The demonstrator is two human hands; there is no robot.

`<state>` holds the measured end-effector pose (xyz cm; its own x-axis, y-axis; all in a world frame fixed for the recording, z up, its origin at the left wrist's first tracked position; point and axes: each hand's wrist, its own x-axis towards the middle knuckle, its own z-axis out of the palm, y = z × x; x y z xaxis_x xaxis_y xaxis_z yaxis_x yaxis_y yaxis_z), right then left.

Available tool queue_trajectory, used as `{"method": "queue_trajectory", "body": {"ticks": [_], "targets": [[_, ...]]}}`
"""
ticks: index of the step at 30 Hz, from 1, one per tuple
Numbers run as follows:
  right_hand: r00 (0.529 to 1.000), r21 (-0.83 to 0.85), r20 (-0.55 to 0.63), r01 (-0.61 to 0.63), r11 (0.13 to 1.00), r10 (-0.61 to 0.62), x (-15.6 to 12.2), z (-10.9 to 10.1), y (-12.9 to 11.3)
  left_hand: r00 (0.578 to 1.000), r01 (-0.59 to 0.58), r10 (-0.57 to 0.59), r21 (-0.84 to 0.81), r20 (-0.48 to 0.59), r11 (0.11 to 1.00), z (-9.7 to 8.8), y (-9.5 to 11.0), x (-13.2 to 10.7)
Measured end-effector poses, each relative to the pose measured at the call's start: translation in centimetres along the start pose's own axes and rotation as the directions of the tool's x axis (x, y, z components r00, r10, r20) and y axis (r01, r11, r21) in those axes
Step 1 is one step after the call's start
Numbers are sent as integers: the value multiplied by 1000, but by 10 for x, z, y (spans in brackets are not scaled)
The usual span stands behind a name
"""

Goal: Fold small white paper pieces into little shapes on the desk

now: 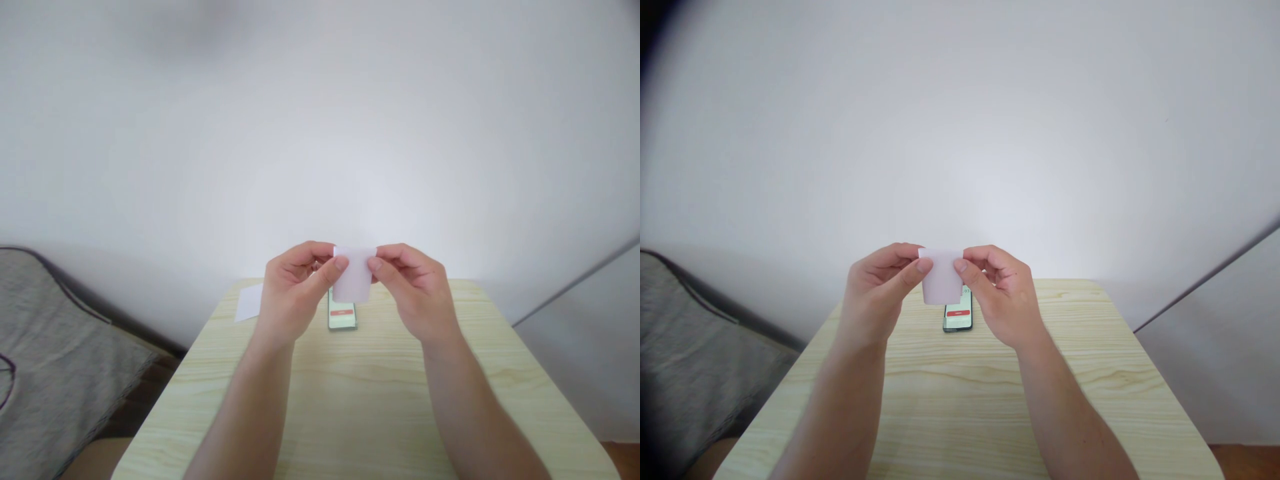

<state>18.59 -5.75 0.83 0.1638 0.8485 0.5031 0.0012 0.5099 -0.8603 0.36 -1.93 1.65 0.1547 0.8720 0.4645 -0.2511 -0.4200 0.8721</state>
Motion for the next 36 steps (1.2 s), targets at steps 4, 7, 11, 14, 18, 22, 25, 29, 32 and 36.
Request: {"method": "queue_trajectory", "body": {"ticks": [4, 7, 11, 14, 18, 22, 25, 29, 32, 36], "targets": [[1000, -2, 2, 6, 1000, -6, 0, 0, 0, 1000, 6, -6, 2, -19, 1000, 0, -1, 0], [1000, -2, 3, 13, 1000, -13, 0, 0, 0, 1000, 9, -9, 7, -20, 1000, 0, -1, 0], [1000, -6, 1, 18, 1000, -18, -1, 0, 0, 1000, 5, -5, -4, -8, 1000, 0, -1, 0], [1000, -13, -1, 13, 1000, -13, -1, 0, -1, 1000, 1, -1, -3, -2, 1000, 0, -1, 0], [1000, -32, -8, 10, 999, -11, -1, 0, -2, 1000, 0, 0, -11, 4, 1000, 0, -1, 0], [1000, -30, -6, 17, 999, -17, 0, 1, -1, 1000, -1, 0, -9, -8, 1000, 1, -2, 0], [1000, -30, -6, 19, 999, -19, 0, 2, -2, 1000, 0, 0, -4, -15, 1000, 1, -2, 0], [1000, -41, -12, 7, 999, -8, -1, 2, -3, 1000, 10, -9, 16, -28, 1000, 1, 0, 0], [1000, -49, -25, 5, 999, -6, -1, 2, -3, 999, 14, -12, 47, -34, 999, 2, 2, 0], [1000, -33, -27, 11, 999, -12, 0, 2, -2, 1000, 16, -15, 85, -11, 996, 2, 5, 0]]}}
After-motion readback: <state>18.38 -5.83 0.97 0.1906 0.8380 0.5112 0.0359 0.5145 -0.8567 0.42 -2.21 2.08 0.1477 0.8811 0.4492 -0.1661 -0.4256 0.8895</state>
